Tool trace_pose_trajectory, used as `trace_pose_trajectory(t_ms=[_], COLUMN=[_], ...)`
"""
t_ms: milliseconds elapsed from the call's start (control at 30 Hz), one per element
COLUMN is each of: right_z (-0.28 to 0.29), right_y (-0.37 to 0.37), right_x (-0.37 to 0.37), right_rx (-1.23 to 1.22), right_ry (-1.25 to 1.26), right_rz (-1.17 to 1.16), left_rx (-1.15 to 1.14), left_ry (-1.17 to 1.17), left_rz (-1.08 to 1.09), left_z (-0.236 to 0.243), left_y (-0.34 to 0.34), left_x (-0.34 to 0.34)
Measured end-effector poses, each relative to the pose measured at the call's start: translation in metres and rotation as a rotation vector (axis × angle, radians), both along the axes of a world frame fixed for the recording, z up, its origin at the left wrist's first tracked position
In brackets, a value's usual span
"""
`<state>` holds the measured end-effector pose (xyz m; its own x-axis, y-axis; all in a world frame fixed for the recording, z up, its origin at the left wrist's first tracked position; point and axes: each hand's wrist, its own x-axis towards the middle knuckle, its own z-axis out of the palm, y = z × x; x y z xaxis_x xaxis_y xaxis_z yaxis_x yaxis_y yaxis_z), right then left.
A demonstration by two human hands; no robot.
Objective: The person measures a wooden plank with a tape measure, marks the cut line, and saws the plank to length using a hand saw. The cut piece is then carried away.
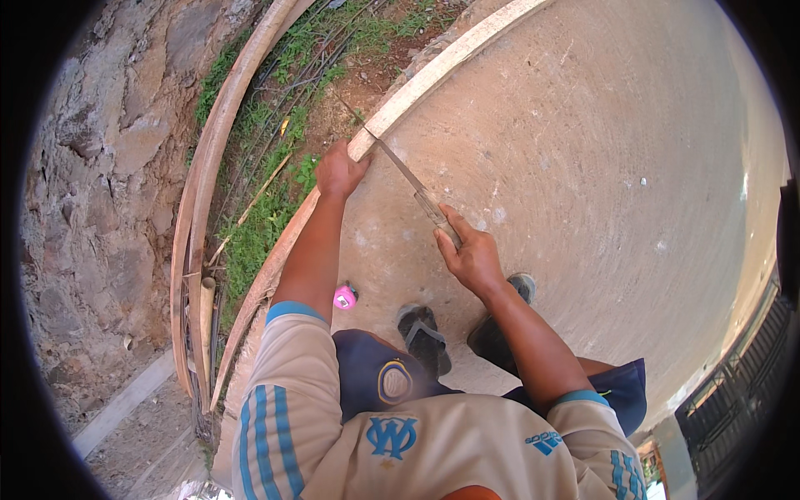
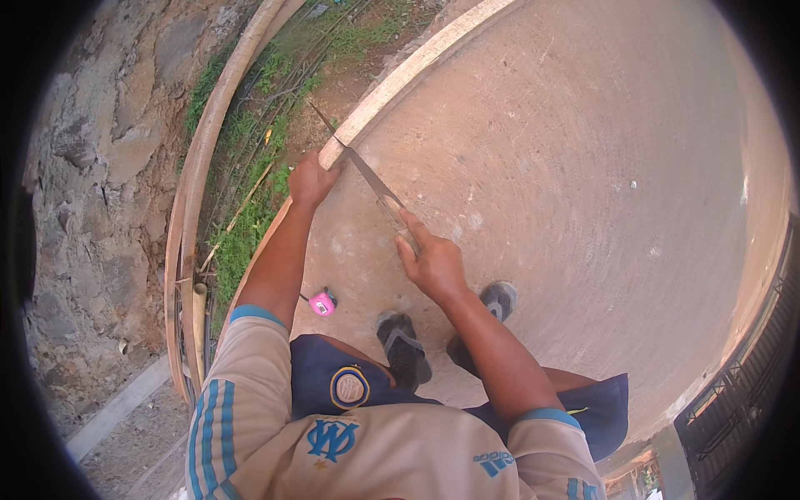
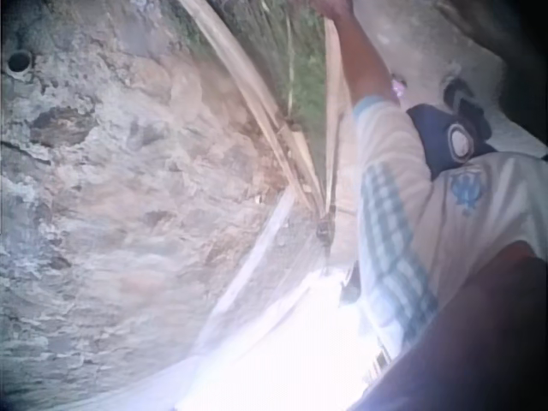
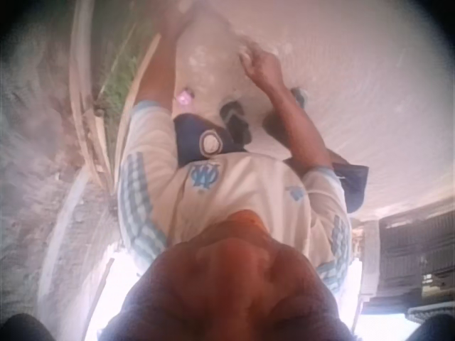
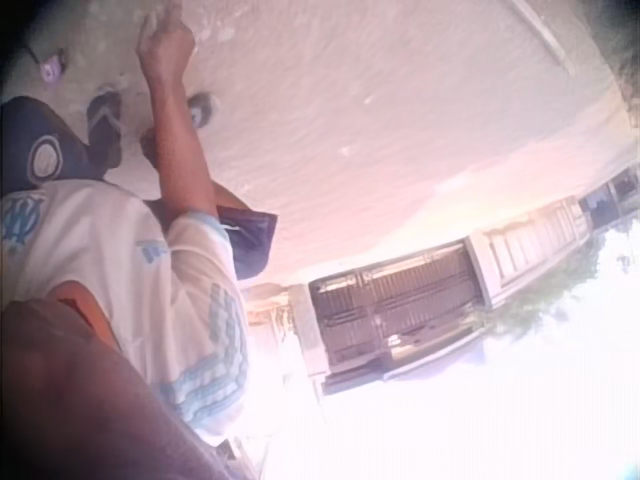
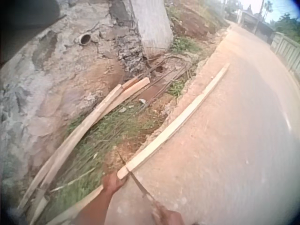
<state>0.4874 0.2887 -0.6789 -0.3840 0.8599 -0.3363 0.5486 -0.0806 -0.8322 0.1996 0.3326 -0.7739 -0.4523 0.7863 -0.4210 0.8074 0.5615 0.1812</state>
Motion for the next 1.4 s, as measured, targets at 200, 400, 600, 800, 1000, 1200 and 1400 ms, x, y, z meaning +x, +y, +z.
trace_pose_trajectory(t_ms=[200,400,600,800,1000,1200,1400], right_z=[0.021,0.050,0.050,0.065,0.064,0.022,0.065], right_y=[0.001,0.007,-0.005,-0.013,-0.047,0.016,-0.030], right_x=[-0.011,-0.010,-0.013,-0.012,0.038,-0.044,-0.002], right_rx=[0.038,-0.168,0.010,0.061,0.136,0.123,0.020], right_ry=[0.001,-0.054,-0.027,-0.042,-0.065,-0.107,-0.142], right_rz=[0.033,0.024,0.028,0.031,0.057,0.057,0.053], left_rx=[0.013,0.050,-0.060,0.101,-0.017,-0.003,-0.013], left_ry=[-0.045,-0.143,-0.217,-0.159,-0.388,-0.326,-0.293], left_rz=[-0.019,-0.013,-0.016,-0.107,-0.052,-0.064,-0.041], left_z=[0.000,0.004,0.006,-0.007,-0.010,0.010,0.009], left_y=[-0.008,-0.012,-0.012,-0.019,-0.016,-0.006,-0.018], left_x=[-0.005,-0.003,-0.003,-0.013,-0.038,-0.024,-0.022])
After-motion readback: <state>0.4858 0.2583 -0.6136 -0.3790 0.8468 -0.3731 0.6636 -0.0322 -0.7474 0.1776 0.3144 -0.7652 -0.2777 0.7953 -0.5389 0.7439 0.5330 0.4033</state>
